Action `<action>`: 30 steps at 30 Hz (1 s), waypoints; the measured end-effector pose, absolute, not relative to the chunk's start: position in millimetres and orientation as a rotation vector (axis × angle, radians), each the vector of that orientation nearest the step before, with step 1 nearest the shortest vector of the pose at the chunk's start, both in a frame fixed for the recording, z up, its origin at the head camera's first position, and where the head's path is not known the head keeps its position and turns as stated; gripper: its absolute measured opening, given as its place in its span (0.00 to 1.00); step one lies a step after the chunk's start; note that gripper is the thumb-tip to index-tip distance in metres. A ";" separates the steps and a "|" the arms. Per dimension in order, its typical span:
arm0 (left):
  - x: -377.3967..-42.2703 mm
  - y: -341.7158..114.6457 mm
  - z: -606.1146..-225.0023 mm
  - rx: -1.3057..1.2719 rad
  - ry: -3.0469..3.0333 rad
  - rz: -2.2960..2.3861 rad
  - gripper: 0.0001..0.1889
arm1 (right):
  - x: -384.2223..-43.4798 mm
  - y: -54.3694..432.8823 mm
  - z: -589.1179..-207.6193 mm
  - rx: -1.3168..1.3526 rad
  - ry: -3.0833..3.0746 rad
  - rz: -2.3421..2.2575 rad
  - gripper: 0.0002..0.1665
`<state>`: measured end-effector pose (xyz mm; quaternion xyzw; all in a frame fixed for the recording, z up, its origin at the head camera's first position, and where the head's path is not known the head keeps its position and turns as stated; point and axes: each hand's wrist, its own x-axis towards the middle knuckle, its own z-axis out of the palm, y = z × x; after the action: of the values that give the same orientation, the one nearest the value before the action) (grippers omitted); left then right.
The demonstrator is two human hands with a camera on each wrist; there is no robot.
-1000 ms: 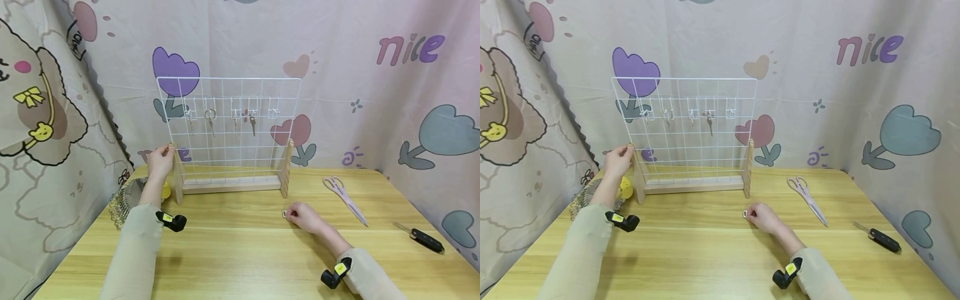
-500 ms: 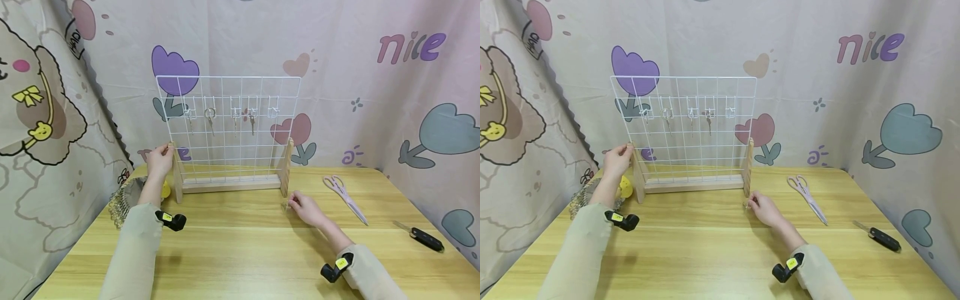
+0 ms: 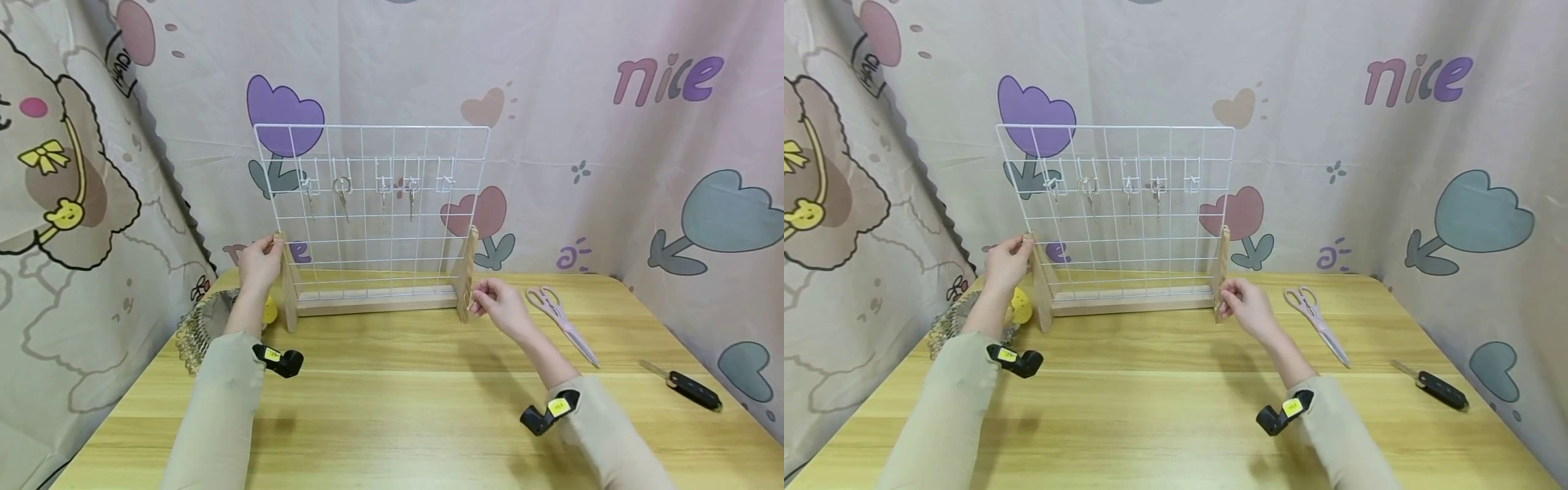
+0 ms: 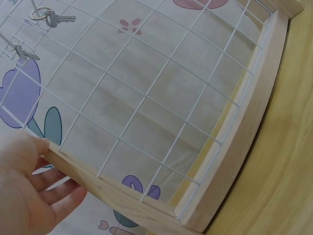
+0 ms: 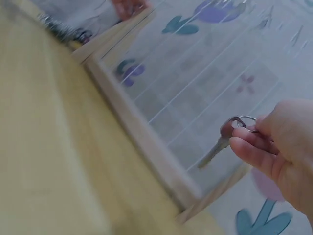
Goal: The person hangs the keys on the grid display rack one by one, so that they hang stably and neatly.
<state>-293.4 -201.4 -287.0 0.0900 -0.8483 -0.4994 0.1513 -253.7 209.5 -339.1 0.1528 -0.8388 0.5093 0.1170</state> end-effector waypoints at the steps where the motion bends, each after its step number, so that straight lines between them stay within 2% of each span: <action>1: -293.4 -201.6 -287.1 0.258 -2.433 -1.434 0.27 | -255.3 208.3 -331.7 0.454 -2.437 1.497 0.06; 9: -295.3 -202.1 -288.7 0.256 -2.440 -1.407 0.27 | -268.7 201.6 -267.6 0.558 -2.349 1.468 0.10; 17: -294.0 -202.0 -287.7 0.254 -2.435 -1.403 0.26 | -283.4 187.6 -215.1 0.481 -2.146 1.527 0.10; 30: -293.4 -200.5 -288.5 0.271 -2.426 -1.405 0.26 | -301.2 159.6 -183.7 0.402 -2.047 1.523 0.10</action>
<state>-293.4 -200.5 -288.5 0.0951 -0.8500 -0.4923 0.1618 -301.2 159.6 -183.7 0.1494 -0.7619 0.5668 0.2756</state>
